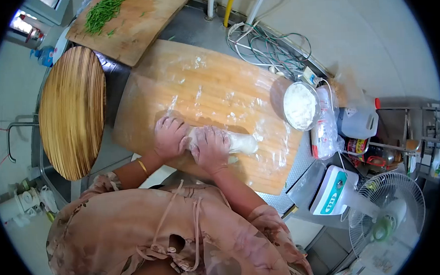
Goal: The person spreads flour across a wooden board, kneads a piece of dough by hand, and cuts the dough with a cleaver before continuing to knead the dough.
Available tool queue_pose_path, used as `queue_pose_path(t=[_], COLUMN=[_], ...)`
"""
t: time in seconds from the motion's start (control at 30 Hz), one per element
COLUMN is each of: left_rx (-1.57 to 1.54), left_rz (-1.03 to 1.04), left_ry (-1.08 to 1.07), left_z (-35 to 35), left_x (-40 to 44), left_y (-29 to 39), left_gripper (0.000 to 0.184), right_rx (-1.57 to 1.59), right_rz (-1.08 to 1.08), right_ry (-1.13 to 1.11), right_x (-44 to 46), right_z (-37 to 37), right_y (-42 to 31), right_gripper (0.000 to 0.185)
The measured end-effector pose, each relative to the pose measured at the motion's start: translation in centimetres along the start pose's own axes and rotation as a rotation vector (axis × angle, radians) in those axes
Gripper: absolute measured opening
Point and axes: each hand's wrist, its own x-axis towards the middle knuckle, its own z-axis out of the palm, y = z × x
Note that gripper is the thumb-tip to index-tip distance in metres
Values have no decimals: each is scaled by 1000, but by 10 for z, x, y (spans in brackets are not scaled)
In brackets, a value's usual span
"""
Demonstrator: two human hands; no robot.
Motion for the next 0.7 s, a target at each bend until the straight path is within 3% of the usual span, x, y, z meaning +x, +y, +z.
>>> queue_pose_path(t=[0.13,0.3,0.4,0.53,0.57,0.63,0.7], left_rx=[27,81,89,72,-23,-206,-182], left_rz=[-229,-344,-399,-430,-462,-535,-552], left_ry=[-26,-58,-103,101,24,-118,-134], left_z=[28,45,43,47,42,25,28], left_x=[39,91,97,79,68,51,33], left_y=[-12,-30,-27,-38,-48,-72,-74], left_gripper=[21,23,27,35,38,44,45], right_rx=[62,-1,30,-46,-119,31,727], right_rz=[157,266,368,420,470,721,1177], right_ry=[-57,-18,-165,25,19,179,-30], right_x=[49,95,105,72,56,24,20], right_z=[19,43,39,17,-7,-19,-28], right_y=[19,43,45,48,55,85,106], right_gripper=[38,29,36,52,58,68,69])
